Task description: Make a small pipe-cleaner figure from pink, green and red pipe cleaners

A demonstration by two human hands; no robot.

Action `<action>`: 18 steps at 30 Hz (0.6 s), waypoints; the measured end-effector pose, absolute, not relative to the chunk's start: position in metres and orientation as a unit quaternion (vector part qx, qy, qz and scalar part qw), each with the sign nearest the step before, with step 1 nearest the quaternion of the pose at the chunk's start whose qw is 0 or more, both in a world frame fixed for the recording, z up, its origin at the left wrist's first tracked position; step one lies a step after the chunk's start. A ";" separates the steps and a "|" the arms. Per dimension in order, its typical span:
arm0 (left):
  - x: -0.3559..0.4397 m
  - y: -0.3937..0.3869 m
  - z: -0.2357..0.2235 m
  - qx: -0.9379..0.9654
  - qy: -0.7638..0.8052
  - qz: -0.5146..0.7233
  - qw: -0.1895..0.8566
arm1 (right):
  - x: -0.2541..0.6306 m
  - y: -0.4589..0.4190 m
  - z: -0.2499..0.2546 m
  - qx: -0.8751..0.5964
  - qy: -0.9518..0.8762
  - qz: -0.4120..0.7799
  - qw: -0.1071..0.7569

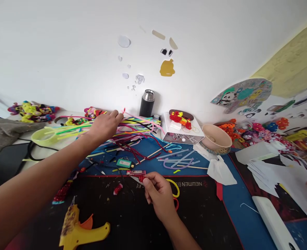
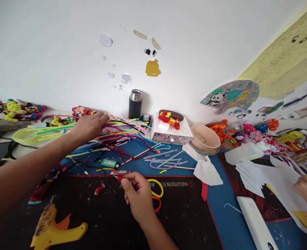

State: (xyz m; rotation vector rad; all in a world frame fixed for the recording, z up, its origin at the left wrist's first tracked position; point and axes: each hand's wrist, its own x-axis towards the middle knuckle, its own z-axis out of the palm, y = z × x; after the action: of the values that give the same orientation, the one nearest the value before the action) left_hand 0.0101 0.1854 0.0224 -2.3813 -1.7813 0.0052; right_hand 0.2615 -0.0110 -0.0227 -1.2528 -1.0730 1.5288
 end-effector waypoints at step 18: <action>0.028 0.144 0.042 -0.829 -0.547 -0.044 0.108 | 0.261 -0.016 -0.021 -0.488 -0.430 0.619 0.440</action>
State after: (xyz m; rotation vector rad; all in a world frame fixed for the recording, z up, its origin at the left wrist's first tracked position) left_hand 0.0283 0.1437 0.0422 -2.4394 -1.6085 -0.1293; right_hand 0.2608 -0.0156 -0.0210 -1.2117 -1.0680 1.5368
